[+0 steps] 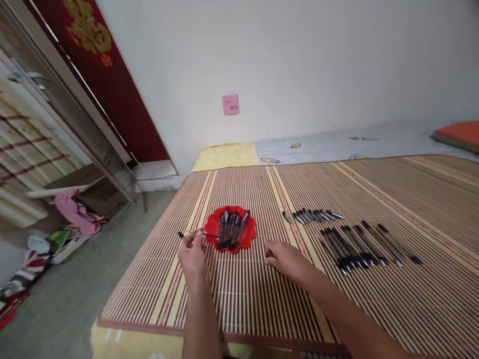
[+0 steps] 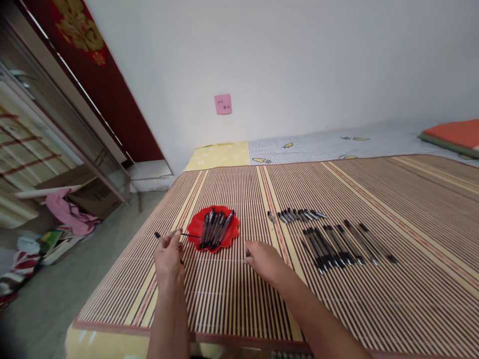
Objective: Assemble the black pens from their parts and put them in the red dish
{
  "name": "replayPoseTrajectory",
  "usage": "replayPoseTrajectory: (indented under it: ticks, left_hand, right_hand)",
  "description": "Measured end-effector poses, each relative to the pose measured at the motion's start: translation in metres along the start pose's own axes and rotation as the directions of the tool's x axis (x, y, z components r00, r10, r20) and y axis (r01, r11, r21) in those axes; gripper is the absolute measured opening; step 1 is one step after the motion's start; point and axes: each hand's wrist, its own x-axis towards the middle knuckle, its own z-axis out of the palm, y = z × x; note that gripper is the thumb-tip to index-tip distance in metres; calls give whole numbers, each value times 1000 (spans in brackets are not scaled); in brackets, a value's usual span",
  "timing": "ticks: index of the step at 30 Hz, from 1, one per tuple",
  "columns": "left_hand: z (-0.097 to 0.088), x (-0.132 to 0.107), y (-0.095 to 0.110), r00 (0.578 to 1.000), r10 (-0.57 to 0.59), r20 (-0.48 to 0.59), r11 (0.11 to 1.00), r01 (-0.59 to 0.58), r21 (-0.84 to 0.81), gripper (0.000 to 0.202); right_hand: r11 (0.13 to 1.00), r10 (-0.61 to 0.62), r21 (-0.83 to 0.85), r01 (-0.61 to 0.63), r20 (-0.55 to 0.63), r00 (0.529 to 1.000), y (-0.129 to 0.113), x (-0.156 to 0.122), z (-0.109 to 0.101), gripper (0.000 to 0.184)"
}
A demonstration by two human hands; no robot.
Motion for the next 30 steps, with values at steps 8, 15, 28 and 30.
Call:
replayPoseTrajectory:
  ticks: [8, 15, 28, 30]
  left_hand:
    - [48, -52, 39, 869, -305, 390, 893, 403, -200, 34]
    - [66, -80, -6, 716, -500, 486, 730, 651, -208, 15]
    - [62, -86, -43, 700, -454, 551, 750, 635, -188, 31]
    - [61, -85, -43, 705, -448, 549, 758, 625, -184, 31]
  right_hand:
    - [987, 145, 91, -130, -179, 973, 30, -5, -3, 2]
    - [165, 570, 977, 135, -206, 796, 66, -15, -12, 31]
    - [-129, 372, 966, 224, -162, 914, 47, -30, -2, 22]
    - [-119, 396, 970, 213, -151, 906, 48, -30, 1, 20]
